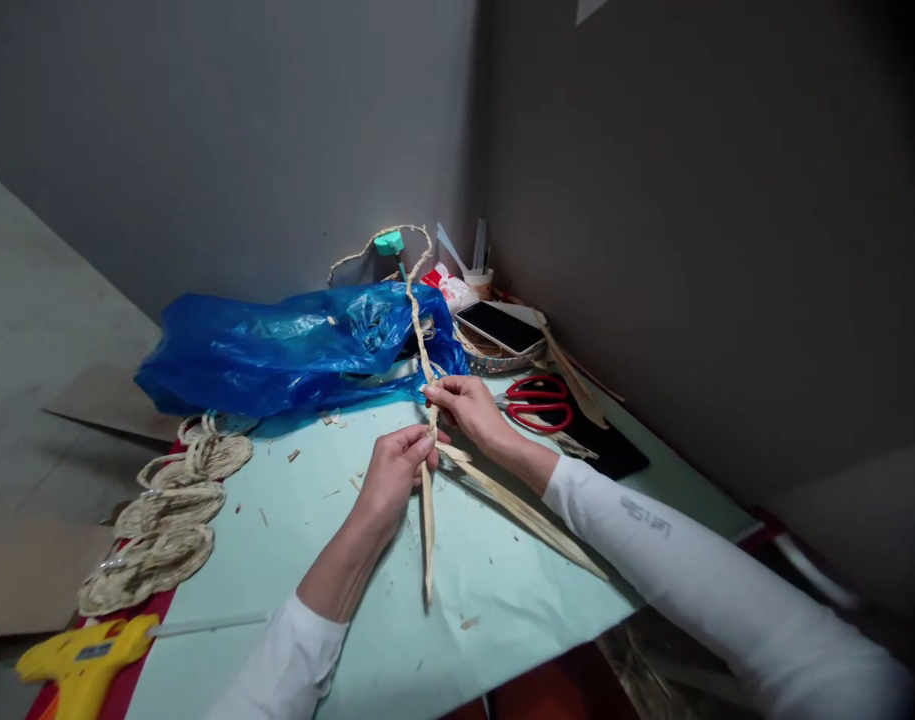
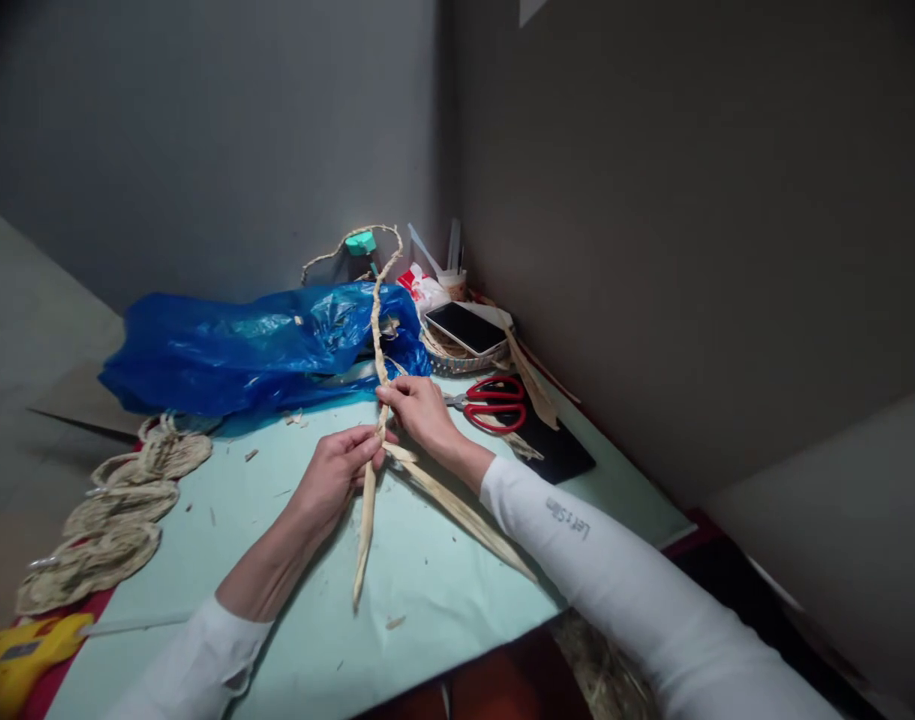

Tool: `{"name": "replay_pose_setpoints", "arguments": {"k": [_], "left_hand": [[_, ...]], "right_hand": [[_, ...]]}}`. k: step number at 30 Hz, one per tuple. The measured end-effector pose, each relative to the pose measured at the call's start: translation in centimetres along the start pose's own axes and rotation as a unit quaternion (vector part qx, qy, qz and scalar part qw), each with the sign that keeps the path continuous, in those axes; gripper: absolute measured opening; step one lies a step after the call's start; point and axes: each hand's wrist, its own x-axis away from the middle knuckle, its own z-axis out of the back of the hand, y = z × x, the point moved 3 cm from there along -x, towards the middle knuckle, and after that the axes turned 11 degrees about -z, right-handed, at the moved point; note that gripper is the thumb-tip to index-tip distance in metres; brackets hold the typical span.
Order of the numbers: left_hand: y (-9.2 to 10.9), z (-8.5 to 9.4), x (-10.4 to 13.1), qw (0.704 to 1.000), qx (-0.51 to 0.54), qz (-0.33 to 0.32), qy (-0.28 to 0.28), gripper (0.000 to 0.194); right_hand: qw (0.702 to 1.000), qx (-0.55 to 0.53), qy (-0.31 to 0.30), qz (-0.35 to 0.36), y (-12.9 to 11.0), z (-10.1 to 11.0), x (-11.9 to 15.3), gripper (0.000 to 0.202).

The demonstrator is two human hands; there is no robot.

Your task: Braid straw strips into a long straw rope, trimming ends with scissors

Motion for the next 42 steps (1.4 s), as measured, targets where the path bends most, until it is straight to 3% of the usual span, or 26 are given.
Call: {"name": "replay_pose_setpoints", "arguments": {"k": [6,8,12,16,18,21,23,27,30,36,39,42], "left_hand": [[-0.6,1.4,-0.4,0.997,0.049,0.01,0.06,0.026],[-0.5,1.8,-0.6,0.996,0.054,-0.004,0.069,0.026],[0.3,1.7,-0.8,0.995,0.073,-0.039,0.048,0.032],[1.6,1.3,-0.4,0.994,0.091,-0.065,0.019,0.038],[2.3,1.3,0.1,0.995,0.046,-0.083,0.024,0.033],[3.0,1.6,0.8,0.982,-0.126,-0.127,0.07,0.018],[3.1,1.8,1.1,0.951,-0.245,-0.159,0.105,0.009],[3.1,1.7,1.5,0.885,-0.375,-0.233,0.147,0.015],[3.0,1.1,2.0,0.818,-0.474,-0.285,0.158,0.02],[3.2,-0.8,2.9,0.667,-0.634,-0.374,0.118,0.024],[2.8,-1.7,3.0,0.613,-0.671,-0.397,0.124,0.023],[2.0,-2.5,3.0,0.587,-0.692,-0.404,0.113,0.024]], "right_hand": [[0.977,0.011,-0.214,-0.011,-1.5,-1.3,2.5,0.029],[0.968,0.032,-0.249,-0.026,-1.6,-1.9,3.5,0.029],[0.978,0.102,-0.176,0.041,-1.8,-2.1,4.1,0.023],[0.968,0.165,-0.149,0.112,-2.7,-1.6,4.4,0.031],[0.964,0.195,-0.127,0.131,-3.2,-1.3,4.9,0.033],[0.964,0.208,-0.065,0.152,-3.9,-1.1,5.6,0.032],[0.966,0.205,-0.02,0.154,-4.1,-1.0,5.8,0.032],[0.973,0.19,0.029,0.128,-3.8,-0.9,5.7,0.033],[0.985,0.139,0.017,0.105,-3.5,-0.9,5.4,0.033],[0.995,0.066,0.007,0.079,-3.2,-0.6,4.8,0.03],[0.998,0.011,-0.035,0.053,-3.0,-0.9,4.7,0.029],[0.997,-0.028,-0.06,0.024,-2.4,-1.4,4.8,0.029]]}}
